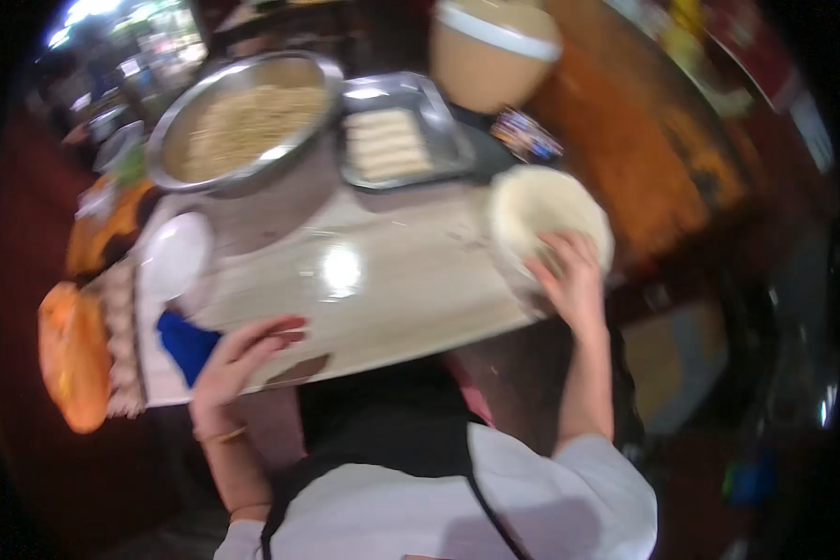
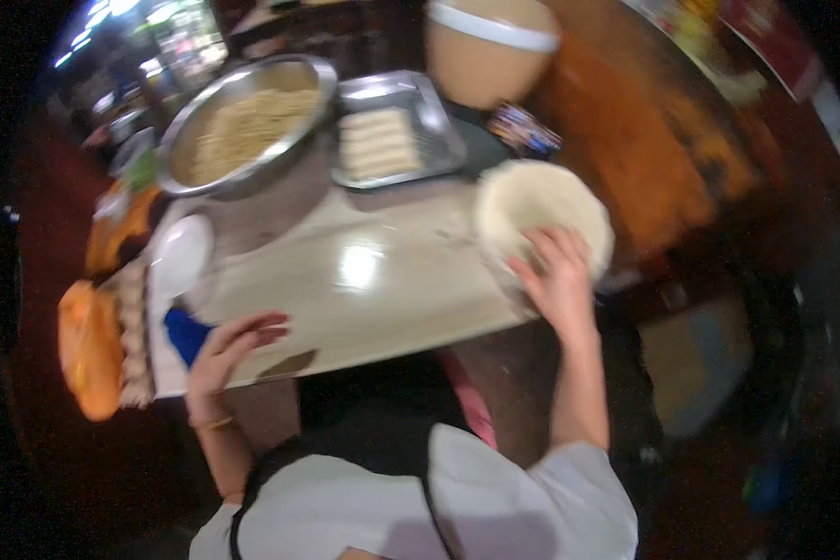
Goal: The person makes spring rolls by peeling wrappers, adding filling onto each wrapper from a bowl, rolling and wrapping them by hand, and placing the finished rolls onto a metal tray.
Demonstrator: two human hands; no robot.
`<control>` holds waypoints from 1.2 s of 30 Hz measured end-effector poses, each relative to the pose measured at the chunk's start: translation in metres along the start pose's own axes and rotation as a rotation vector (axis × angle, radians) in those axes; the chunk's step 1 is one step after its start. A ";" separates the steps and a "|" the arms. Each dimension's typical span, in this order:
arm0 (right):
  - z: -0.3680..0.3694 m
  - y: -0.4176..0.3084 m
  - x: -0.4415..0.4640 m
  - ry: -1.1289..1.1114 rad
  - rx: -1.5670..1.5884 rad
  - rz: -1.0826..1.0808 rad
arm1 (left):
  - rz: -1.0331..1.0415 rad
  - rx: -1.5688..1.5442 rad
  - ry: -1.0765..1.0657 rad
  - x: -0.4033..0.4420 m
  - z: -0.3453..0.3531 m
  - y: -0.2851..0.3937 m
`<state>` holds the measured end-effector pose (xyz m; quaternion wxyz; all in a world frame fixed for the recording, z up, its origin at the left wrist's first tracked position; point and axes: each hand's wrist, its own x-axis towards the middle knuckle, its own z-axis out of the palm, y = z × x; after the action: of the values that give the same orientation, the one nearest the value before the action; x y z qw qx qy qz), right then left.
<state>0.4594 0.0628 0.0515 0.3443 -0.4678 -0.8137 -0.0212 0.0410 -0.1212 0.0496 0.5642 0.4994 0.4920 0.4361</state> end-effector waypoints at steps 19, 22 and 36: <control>0.020 0.007 0.015 -0.095 0.144 0.200 | -0.002 -0.071 0.090 -0.013 -0.023 -0.008; 0.019 0.035 0.020 -0.039 0.375 0.453 | 0.008 -0.064 0.091 -0.010 -0.014 0.000; 0.008 0.058 0.040 -0.109 0.859 0.581 | 0.014 -0.041 0.044 0.000 -0.001 -0.005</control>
<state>0.4875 0.1279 0.0520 0.4541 -0.4911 -0.6024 0.4356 0.0404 -0.1216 0.0450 0.5602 0.4814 0.4920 0.4608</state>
